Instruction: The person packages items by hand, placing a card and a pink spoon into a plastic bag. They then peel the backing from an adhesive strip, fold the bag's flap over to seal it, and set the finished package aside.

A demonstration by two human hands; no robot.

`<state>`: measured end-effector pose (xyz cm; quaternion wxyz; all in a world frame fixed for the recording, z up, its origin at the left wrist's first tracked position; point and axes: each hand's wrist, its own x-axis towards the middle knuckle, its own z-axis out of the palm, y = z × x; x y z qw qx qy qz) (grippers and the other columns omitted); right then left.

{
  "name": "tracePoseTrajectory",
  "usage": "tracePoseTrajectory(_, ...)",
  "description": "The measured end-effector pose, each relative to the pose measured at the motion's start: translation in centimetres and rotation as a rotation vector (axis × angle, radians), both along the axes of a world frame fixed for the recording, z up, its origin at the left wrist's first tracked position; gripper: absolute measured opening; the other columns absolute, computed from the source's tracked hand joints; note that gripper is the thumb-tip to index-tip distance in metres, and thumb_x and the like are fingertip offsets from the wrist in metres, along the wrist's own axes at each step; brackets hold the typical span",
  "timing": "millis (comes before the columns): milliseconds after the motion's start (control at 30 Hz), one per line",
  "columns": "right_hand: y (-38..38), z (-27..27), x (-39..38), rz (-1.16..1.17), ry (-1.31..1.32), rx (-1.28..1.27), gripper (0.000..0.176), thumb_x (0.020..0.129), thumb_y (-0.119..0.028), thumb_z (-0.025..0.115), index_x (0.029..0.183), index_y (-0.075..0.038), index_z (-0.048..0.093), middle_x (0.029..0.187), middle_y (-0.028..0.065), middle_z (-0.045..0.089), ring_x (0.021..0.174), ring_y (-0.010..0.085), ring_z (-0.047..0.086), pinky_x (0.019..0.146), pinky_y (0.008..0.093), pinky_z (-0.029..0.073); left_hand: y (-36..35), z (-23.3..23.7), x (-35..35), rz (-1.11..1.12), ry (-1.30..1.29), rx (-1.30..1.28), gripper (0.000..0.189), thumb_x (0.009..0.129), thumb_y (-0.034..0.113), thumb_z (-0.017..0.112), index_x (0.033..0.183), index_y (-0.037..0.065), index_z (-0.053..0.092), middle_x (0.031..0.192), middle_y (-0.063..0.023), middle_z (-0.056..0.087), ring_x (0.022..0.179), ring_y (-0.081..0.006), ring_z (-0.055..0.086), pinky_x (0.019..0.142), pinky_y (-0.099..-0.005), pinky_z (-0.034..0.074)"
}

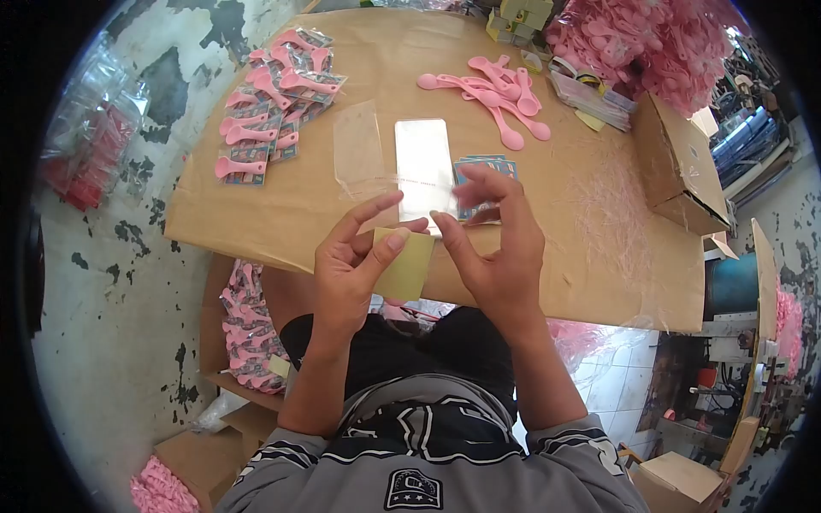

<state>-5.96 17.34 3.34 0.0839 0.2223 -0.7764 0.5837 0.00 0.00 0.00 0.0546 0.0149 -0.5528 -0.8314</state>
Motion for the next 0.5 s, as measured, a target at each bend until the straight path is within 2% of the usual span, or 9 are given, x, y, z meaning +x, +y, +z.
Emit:
tracePoseTrajectory(67,-0.1,0.3,-0.6,-0.082,0.443,0.177,0.036,0.083,-0.006,0.081,0.118,-0.009,0.072,0.126,0.0116,0.065,0.115,0.0333,0.059,0.096,0.0424,0.05,0.8,0.4,0.2,0.05,0.039,-0.004,0.053,0.104,0.01,0.066,0.154,0.007,0.051,0.101,-0.0056,0.078,0.081,-0.0012,0.063,0.071,-0.0159,0.049)
tracePoseTrajectory(100,-1.5,-0.1,-0.9,-0.109,0.507,0.158,0.034,0.082,-0.006,0.081,0.115,-0.008,0.073,0.126,0.0116,0.064,0.114,0.033,0.058,0.095,0.0427,0.049,-0.6,1.0,0.1,0.035,0.07,-0.129,0.053,0.103,0.009,0.067,0.154,0.008,0.052,0.092,-0.0015,0.072,0.075,-0.0004,0.057,0.068,-0.0166,0.044)
tracePoseTrajectory(167,-1.7,0.7,-0.8,-0.12,0.623,0.276,0.029,0.081,-0.006,0.081,0.109,-0.008,0.075,0.127,0.0116,0.064,0.113,0.0325,0.058,0.094,0.0435,0.049,-0.3,1.1,0.5,0.013,0.107,-0.219,0.055,0.101,0.007,0.068,0.154,0.009,0.053,0.074,0.0065,0.059,0.065,0.0012,0.045,0.061,-0.0181,0.035)
tracePoseTrajectory(267,-2.0,1.0,-0.7,-0.185,0.673,0.31,0.026,0.08,-0.006,0.08,0.106,-0.008,0.075,0.129,0.01,0.064,0.112,0.0317,0.057,0.093,0.0442,0.048,0.5,0.9,0.7,0.023,0.092,-0.237,0.059,0.099,0.004,0.069,0.155,0.011,0.052,0.068,0.0097,0.037,0.062,-0.0017,0.031,0.059,-0.0214,0.025)
tracePoseTrajectory(367,-2.0,0.8,-0.8,-0.197,0.683,0.311,0.026,0.079,-0.005,0.08,0.105,-0.007,0.075,0.129,0.0093,0.065,0.112,0.0316,0.057,0.093,0.0438,0.048,0.5,1.7,1.0,0.034,0.062,-0.343,0.062,0.098,0.002,0.068,0.156,0.012,0.051,0.067,0.01,0.03,0.063,-0.0028,0.028,0.058,-0.0241,0.023)
tracePoseTrajectory(467,-1.9,0.4,-0.9,-0.211,0.71,0.306,0.024,0.078,-0.003,0.079,0.102,-0.006,0.075,0.126,0.009,0.067,0.112,0.0316,0.058,0.093,0.0432,0.048,0.7,1.0,1.0,0.033,0.076,-0.377,0.062,0.097,0.002,0.067,0.156,0.011,0.051,0.068,0.0087,0.034,0.064,-0.0028,0.031,0.059,-0.0222,0.025)
tracePoseTrajectory(500,-1.9,0.3,-1.0,-0.22,0.722,0.305,0.023,0.078,-0.002,0.078,0.101,-0.006,0.074,0.125,0.0089,0.068,0.112,0.0316,0.058,0.093,0.043,0.049,0.8,1.2,1.1,0.03,0.093,-0.411,0.061,0.098,0.002,0.067,0.156,0.01,0.051,0.067,0.0079,0.039,0.064,-0.0025,0.033,0.06,-0.0211,0.027)
